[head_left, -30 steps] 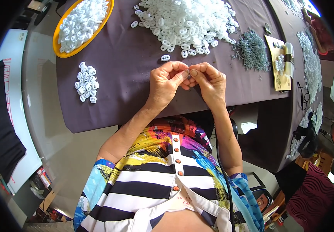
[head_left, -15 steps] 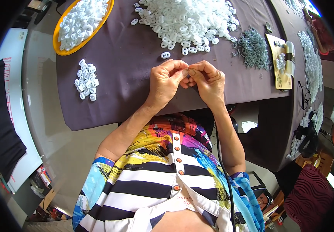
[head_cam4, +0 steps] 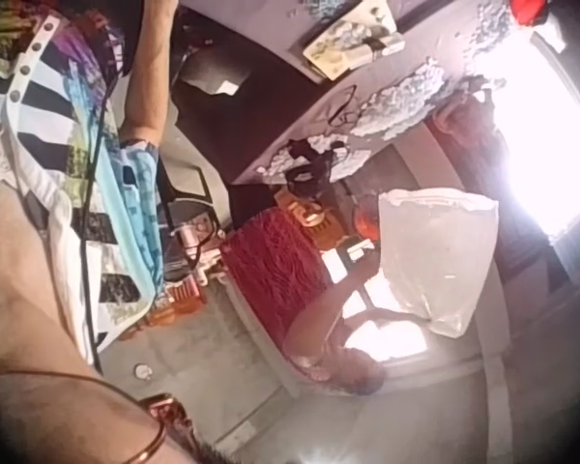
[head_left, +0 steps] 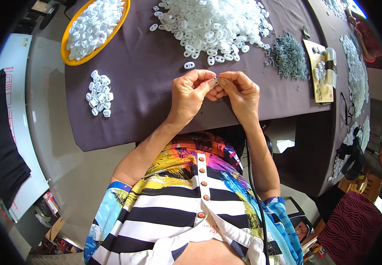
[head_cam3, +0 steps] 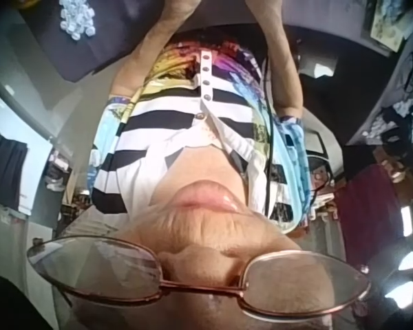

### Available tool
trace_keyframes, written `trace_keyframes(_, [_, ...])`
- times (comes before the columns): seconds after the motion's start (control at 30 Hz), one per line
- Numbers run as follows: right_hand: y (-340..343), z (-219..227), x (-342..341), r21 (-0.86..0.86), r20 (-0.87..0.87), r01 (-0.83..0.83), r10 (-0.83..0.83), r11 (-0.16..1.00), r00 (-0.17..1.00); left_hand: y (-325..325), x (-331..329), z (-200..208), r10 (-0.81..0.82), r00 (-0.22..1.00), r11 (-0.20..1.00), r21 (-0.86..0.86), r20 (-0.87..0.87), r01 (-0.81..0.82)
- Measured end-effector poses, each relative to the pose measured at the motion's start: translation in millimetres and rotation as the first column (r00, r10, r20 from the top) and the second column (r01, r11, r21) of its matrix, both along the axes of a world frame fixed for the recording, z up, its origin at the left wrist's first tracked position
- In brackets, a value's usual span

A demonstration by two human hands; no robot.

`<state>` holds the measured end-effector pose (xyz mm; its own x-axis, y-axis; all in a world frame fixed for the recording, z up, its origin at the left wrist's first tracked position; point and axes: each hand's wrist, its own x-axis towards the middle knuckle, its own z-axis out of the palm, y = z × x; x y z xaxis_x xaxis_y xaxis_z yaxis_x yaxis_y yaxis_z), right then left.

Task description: The person assembles plastic cord locks by joining plastic components together by hand, then sorts and arranges small springs from a pile onto the table.

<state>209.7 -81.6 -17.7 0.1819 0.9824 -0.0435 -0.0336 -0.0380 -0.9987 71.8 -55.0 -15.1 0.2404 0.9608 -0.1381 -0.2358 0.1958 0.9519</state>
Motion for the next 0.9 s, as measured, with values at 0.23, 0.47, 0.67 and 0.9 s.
trace_keyframes(0.23, [-0.9,0.7,-4.6,0.052,0.126,-0.050,0.044,0.997,0.991,2.5,-1.5,-3.3,-0.032,0.999,0.999,-0.001,-0.042,0.032])
trace_keyframes(0.47, [2.2,2.6,-3.5,0.006,0.133,0.001,-0.002,1.000,0.991,5.2,2.1,-2.7,-0.037,0.999,0.999,0.011,0.006,0.037])
trace_keyframes(0.67, [3.4,18.6,1.3,-0.175,0.074,-0.034,0.047,0.984,0.996,-4.8,-8.8,1.0,-0.036,0.985,0.987,0.150,-0.171,0.062])
trace_keyframes(0.9, [4.7,20.7,5.0,-0.262,-0.044,-0.104,0.096,0.959,0.994,-2.2,-10.2,-2.4,0.249,0.850,0.698,0.694,-0.464,0.174])
